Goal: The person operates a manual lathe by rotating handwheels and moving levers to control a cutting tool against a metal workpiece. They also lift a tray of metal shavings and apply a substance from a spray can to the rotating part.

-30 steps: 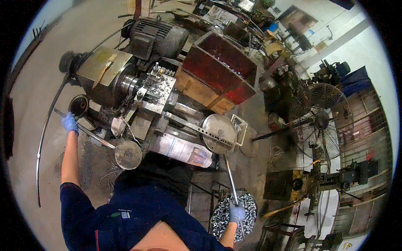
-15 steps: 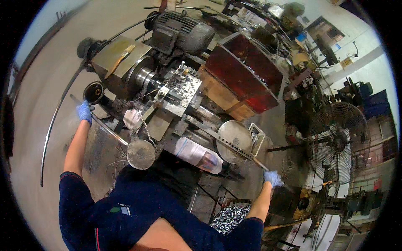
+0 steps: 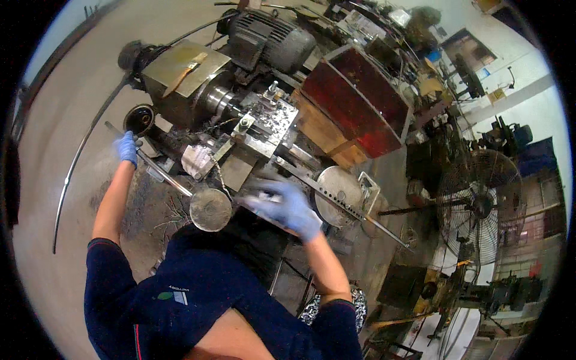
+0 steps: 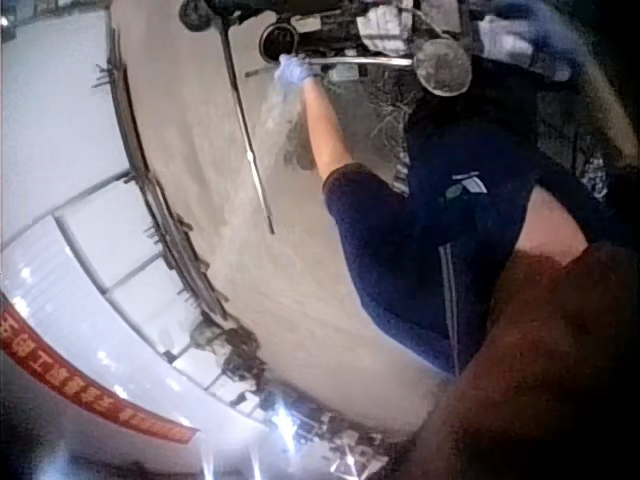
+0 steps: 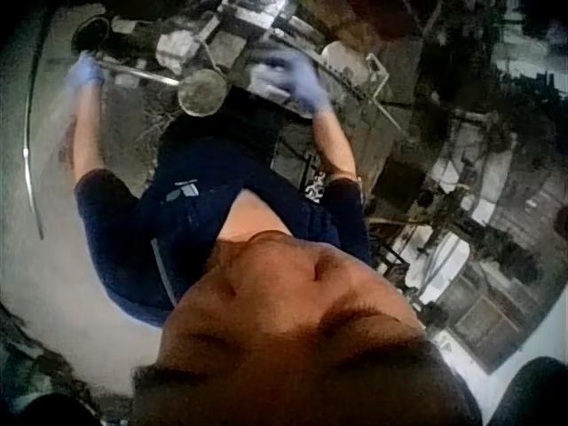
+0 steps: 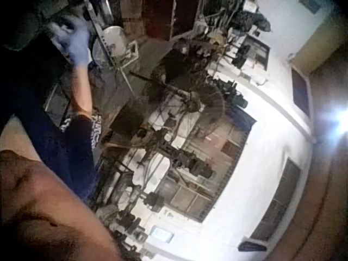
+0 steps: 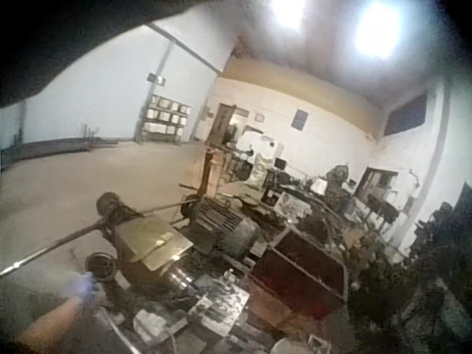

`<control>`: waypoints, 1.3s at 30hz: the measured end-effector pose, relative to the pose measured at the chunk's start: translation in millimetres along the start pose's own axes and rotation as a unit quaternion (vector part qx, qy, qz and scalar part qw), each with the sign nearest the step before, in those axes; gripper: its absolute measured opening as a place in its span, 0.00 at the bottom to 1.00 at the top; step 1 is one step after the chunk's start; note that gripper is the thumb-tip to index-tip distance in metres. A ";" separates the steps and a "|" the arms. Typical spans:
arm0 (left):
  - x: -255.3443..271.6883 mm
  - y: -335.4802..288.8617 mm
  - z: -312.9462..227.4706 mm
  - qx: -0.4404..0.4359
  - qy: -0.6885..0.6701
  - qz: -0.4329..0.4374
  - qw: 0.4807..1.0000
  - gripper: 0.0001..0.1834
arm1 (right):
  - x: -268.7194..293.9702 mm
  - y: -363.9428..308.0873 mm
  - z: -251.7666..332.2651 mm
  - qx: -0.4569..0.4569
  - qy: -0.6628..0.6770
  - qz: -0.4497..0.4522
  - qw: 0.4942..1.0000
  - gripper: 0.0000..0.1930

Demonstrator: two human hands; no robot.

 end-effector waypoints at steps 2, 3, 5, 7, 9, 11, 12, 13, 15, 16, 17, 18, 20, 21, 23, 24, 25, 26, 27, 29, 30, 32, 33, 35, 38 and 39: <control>-0.1 -8.8 -3.8 0.001 0.058 0.022 0.998 0.13 | -40.1 49.1 23.9 0.005 -0.075 0.068 0.995 0.22; -3.8 -15.9 -11.7 -0.001 0.085 0.036 0.996 0.13 | -56.0 67.5 13.2 -0.027 -0.129 0.121 0.984 0.24; 4.8 -27.7 -18.8 0.036 0.131 0.117 0.984 0.16 | -74.3 89.9 11.1 -0.045 -0.224 0.145 0.963 0.26; 18.4 -40.3 -27.7 0.064 0.173 0.207 0.961 0.17 | -88.6 100.0 -14.2 -0.044 -0.286 0.172 0.942 0.27; 47.1 -30.2 -24.4 0.062 0.158 0.232 0.958 0.18 | -92.6 101.7 -7.6 0.029 -0.274 0.093 0.957 0.24; 85.7 -11.9 -13.0 0.076 0.142 0.185 0.970 0.17 | -96.7 94.6 39.9 0.159 -0.242 -0.009 0.957 0.24; 114.8 9.4 -0.3 0.089 0.163 0.159 0.970 0.17 | -109.4 93.9 62.4 0.184 -0.241 0.025 0.953 0.25; 141.0 37.5 12.9 0.100 0.184 0.136 0.968 0.17 | -121.3 90.5 79.0 0.245 -0.234 0.056 0.939 0.27; 149.9 58.7 28.4 0.102 0.235 0.130 0.958 0.17 | -130.0 87.6 91.3 0.283 -0.154 0.086 0.943 0.25; 153.9 58.9 34.4 0.096 0.263 0.140 0.950 0.17 | -127.7 86.0 89.7 0.226 -0.075 0.117 0.964 0.24; 158.6 62.0 42.6 0.092 0.290 0.148 0.941 0.17 | -119.1 81.6 86.5 0.201 -0.085 0.101 0.971 0.24; 156.0 67.2 46.4 0.050 0.378 0.166 0.909 0.20 | -108.3 75.9 81.2 0.176 -0.094 0.085 0.976 0.23; 129.7 56.4 57.4 -0.023 0.463 0.150 0.873 0.20 | -80.4 57.9 65.7 0.144 -0.119 0.036 0.982 0.21; 110.2 44.3 59.6 -0.061 0.502 0.143 0.851 0.20 | -64.8 45.8 58.7 0.140 -0.134 0.004 0.981 0.20; 63.4 4.2 50.7 -0.292 0.568 0.090 0.764 0.19 | -40.7 15.5 41.9 0.045 -0.099 -0.041 0.993 0.17; 44.6 -15.5 48.0 -0.402 0.585 0.060 0.702 0.18 | -33.7 0.3 33.4 0.031 -0.117 -0.058 0.991 0.16; 25.4 -19.4 58.9 -0.385 0.666 0.112 0.629 0.17 | -28.7 -15.4 22.7 0.016 -0.134 -0.075 0.988 0.16; 7.1 -18.3 68.4 -0.363 0.738 0.161 0.546 0.17 | -24.7 -29.9 13.1 0.003 -0.149 -0.091 0.985 0.16; -3.7 -17.0 82.9 -0.337 0.798 0.206 0.454 0.17 | -22.7 -43.7 3.6 -0.039 -0.163 -0.079 0.983 0.15; -17.7 -9.6 106.2 -0.352 0.849 0.182 0.350 0.18 | -19.7 -71.1 -16.9 -0.122 -0.188 -0.063 0.973 0.15; -17.7 -7.3 109.1 -0.333 0.843 0.187 0.380 0.18 | -18.8 -82.5 -24.7 -0.059 -0.183 -0.099 0.976 0.15; -18.0 -20.5 96.3 -0.246 0.764 0.203 0.560 0.19 | -22.4 -102.2 -26.6 -0.114 -0.105 -0.166 0.974 0.14; -18.4 -31.0 96.7 -0.224 0.717 0.181 0.635 0.20 | -24.2 -111.6 -27.5 -0.139 -0.067 -0.198 0.968 0.14; -11.4 -38.7 127.9 -0.277 0.632 0.054 0.721 0.18 | -24.4 -120.6 -36.7 -0.087 -0.133 -0.194 0.968 0.13; -20.4 -45.9 109.6 -0.268 0.750 0.159 0.584 0.15 | -20.8 -124.3 -31.1 -0.150 -0.101 -0.176 0.967 0.12; -1.6 -5.3 120.6 -0.288 0.752 0.168 0.568 0.12 | -18.0 -122.4 -31.5 -0.142 -0.086 -0.179 0.970 0.12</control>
Point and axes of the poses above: each hand's wrist, its own y-axis towards the middle knuckle, its own x-axis out of the back of the hand, z = x × y, the point moved 5 cm from there along y, towards the middle knuckle, and after that the axes turned 14 degrees about x, right-handed, at the moved point
